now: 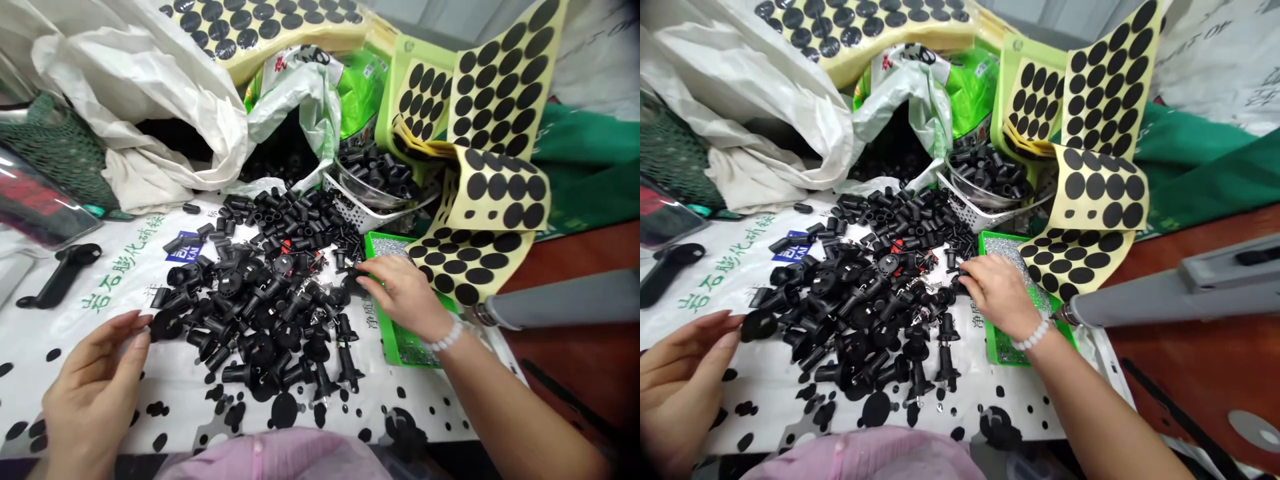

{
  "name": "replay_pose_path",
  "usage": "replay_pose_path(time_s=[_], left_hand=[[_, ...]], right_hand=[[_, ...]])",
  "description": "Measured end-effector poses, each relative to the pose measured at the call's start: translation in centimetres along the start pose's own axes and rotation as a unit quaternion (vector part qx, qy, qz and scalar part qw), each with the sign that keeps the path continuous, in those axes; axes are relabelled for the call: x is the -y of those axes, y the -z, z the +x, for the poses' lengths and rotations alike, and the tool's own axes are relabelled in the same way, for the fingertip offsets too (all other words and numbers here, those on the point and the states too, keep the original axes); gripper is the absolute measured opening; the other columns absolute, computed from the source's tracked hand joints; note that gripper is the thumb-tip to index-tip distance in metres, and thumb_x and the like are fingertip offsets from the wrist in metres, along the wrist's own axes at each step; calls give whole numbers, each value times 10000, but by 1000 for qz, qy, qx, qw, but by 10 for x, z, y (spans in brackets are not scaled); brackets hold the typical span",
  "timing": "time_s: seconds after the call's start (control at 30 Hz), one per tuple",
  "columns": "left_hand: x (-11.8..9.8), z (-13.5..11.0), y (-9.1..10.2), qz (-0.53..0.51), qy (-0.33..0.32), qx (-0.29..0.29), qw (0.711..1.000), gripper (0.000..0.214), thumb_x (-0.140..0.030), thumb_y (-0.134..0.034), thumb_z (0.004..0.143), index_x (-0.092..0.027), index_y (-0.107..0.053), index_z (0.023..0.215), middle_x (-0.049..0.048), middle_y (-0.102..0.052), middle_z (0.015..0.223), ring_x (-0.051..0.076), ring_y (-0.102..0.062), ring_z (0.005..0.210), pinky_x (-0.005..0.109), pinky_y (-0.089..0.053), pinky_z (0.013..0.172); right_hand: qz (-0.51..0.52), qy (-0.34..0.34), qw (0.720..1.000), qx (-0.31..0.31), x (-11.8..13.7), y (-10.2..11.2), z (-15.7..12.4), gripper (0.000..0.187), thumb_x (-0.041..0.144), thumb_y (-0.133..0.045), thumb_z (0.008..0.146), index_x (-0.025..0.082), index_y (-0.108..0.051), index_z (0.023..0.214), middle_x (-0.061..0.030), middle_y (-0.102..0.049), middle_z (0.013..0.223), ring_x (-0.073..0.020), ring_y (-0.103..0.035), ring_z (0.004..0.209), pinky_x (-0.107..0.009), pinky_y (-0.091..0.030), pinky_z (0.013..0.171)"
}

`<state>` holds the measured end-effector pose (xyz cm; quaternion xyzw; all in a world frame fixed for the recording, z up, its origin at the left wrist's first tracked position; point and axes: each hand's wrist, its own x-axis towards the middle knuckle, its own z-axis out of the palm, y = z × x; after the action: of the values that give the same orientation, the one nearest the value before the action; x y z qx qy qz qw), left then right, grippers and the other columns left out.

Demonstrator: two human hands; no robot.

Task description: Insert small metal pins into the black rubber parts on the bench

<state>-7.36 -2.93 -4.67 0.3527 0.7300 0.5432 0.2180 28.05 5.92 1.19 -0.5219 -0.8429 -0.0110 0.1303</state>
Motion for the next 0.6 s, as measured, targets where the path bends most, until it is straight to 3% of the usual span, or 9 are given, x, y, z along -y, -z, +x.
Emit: replay_pose_path(time_s=[0.1, 0.2, 0.3, 0.43, 0.5, 0.6], left_hand=[[-11, -7, -9, 18, 19, 23, 999, 328, -418, -659, 702, -294, -620, 1003, -31, -628, 1082, 318, -500, 1126, 509, -303, 1054], [-12, -6, -5, 46, 22, 47, 998, 316, -427, -603, 744, -321, -594, 1042, -61, -599, 1132, 302, -462, 1173, 445, -291, 1073], [-6, -2, -1, 56, -6, 62, 996, 342, -434, -575, 758, -264, -589, 1054, -16, -595, 1139, 293, -474, 1157, 433, -302, 1064], [7, 3, -1, 46, -58, 55, 996, 364, -427, -559, 773, -177, -588, 1037, 67, -605, 1105, 266, -521, 1096, 420, -347, 1025], [10, 4, 0, 39, -68, 57, 995, 352, -410, -551, 788, -168, -581, 1041, 82, -599, 1107, 253, -524, 1091, 408, -350, 1018], [11, 4, 0, 28, -72, 66, 995, 324, -388, -538, 806, -169, -577, 1041, 87, -595, 1104, 239, -522, 1088, 395, -349, 1011]], right_hand=[[-9, 30, 995, 91, 8, -9, 22, 145, 246, -504, 870, 164, -622, 889, -45, -635, 867, -170, -567, 834, -363, -452, 793], [-17, 43, 983, 180, 18, -23, 43, 194, 302, -512, 876, 148, -580, 971, -40, -602, 958, -151, -579, 853, -358, -480, 772], [-20, 37, 973, 229, 26, -35, 55, 219, 326, -485, 891, 167, -566, 1017, -51, -584, 1030, -143, -579, 856, -336, -495, 757], [-3, 23, 973, 230, 28, -35, 56, 181, 302, -500, 883, 146, -581, 927, -30, -605, 904, -126, -585, 777, -319, -494, 716], [18, 16, 978, 205, 24, -30, 52, 128, 212, -509, 850, 156, -591, 770, -21, -611, 777, -138, -585, 714, -307, -483, 679], [73, 1, 984, 161, 14, -23, 43, 111, 206, -502, 798, 189, -582, 723, -14, -613, 696, -131, -576, 597, -252, -467, 560]])
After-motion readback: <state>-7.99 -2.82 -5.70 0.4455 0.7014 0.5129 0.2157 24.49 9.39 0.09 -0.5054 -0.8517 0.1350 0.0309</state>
